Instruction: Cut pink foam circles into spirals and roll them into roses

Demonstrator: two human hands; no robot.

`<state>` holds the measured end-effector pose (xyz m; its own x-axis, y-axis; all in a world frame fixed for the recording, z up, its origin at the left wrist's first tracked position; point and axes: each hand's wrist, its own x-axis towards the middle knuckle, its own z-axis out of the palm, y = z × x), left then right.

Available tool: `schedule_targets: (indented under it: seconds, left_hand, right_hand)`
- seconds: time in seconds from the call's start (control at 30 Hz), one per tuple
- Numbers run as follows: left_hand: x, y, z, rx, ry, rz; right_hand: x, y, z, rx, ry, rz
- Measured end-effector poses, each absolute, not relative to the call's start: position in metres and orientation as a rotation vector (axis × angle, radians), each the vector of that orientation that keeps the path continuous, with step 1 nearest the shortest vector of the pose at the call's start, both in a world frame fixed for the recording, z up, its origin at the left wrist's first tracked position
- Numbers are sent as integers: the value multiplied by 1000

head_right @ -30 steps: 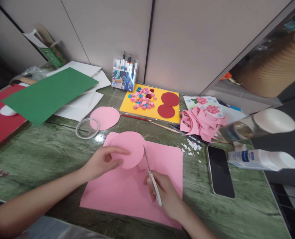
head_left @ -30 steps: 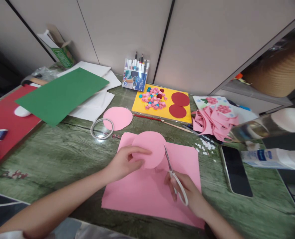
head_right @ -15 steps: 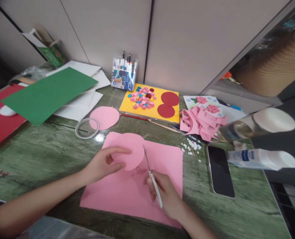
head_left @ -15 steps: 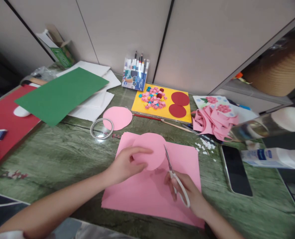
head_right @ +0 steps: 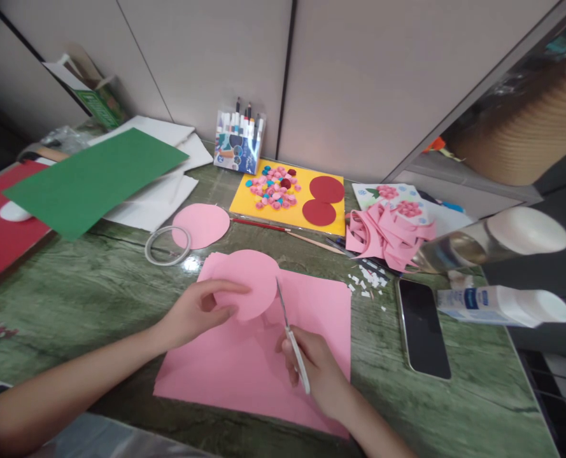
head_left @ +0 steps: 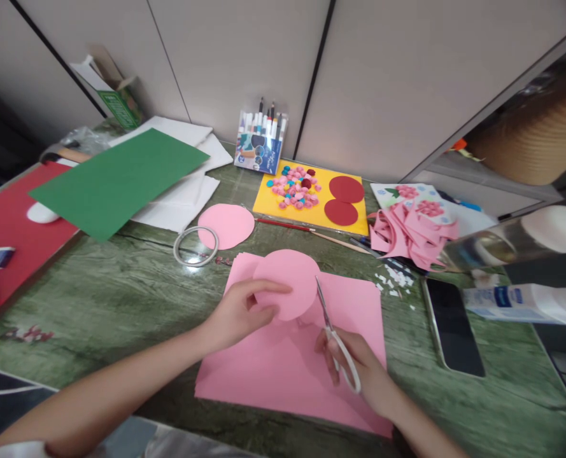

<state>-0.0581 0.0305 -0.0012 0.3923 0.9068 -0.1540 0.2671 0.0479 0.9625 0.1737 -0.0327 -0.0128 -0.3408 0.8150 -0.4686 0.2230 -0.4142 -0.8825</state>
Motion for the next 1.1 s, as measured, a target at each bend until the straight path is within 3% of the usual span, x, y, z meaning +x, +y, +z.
schedule_targets:
  seconds: [1.1]
  left_hand:
    - [-54,25,-4,1450,1164,712]
  right_hand:
    - [175,-34,-15,-1437,-1376,1797]
